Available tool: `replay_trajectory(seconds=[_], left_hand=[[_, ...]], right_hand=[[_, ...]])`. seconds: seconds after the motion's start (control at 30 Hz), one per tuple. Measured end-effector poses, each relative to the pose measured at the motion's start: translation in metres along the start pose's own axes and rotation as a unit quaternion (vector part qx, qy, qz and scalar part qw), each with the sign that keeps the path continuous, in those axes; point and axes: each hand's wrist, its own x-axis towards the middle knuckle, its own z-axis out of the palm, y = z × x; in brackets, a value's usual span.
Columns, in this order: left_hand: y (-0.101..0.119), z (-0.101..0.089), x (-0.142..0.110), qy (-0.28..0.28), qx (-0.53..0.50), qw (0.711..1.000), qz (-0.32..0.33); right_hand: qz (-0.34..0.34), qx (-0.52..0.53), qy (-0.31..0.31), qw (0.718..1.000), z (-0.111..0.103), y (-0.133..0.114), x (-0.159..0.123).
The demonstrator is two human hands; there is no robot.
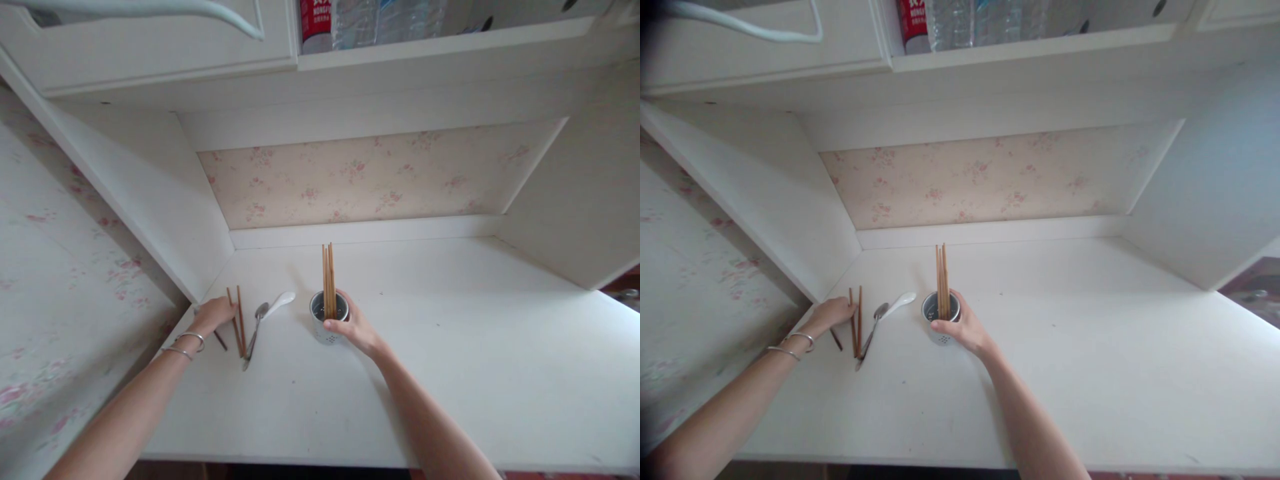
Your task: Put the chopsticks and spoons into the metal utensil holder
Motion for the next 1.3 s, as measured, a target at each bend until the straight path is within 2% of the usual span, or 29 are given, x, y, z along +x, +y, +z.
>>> replay_trajectory(seconds=[0.17,0.27,0.37,0.47,0.57,0.63,0.77,0.9,1.0,1.1,1.3], left_hand=[[0.001,0.0,0.007,-0.02,0.0,1.0,-0.012],[-0.001,-0.007,0.006,-0.025,-0.006,1.0,-0.011],[-0.001,-0.025,0.003,-0.028,-0.018,0.999,-0.008],[0.007,-0.055,-0.003,0.005,-0.032,0.999,-0.005],[0.03,-0.088,-0.018,0.081,-0.05,0.995,0.012],[0.052,-0.107,-0.034,0.177,-0.108,0.977,0.057],[0.106,-0.128,-0.071,0.229,-0.26,0.927,0.144],[0.154,-0.12,-0.089,0.227,-0.348,0.883,0.218],[0.176,-0.102,-0.087,0.211,-0.363,0.876,0.239],[0.186,-0.08,-0.081,0.198,-0.337,0.884,0.255],[0.19,-0.046,-0.082,0.18,-0.273,0.905,0.271]], right_hand=[[-0.003,0.002,-0.004,1.0,-0.001,-0.003,0.0],[-0.007,-0.008,-0.006,1.0,-0.001,-0.003,0.0],[-0.007,-0.014,-0.001,1.0,-0.002,-0.002,0.0],[-0.005,-0.009,0.001,1.0,-0.002,0.0,0.001],[0.001,-0.012,0.003,1.0,-0.002,0.001,0.0],[0.004,-0.016,0.005,1.0,-0.003,0.002,0.0],[0.006,-0.008,0.003,1.0,-0.003,0.003,0.0],[-0.01,0.003,-0.009,1.0,-0.002,0.001,0.0],[-0.019,0.008,-0.016,1.0,-0.001,0.0,0.0],[-0.019,0.006,-0.012,1.0,-0.002,0.003,0.001],[-0.032,0.016,-0.016,0.999,-0.003,0.006,0.003]])
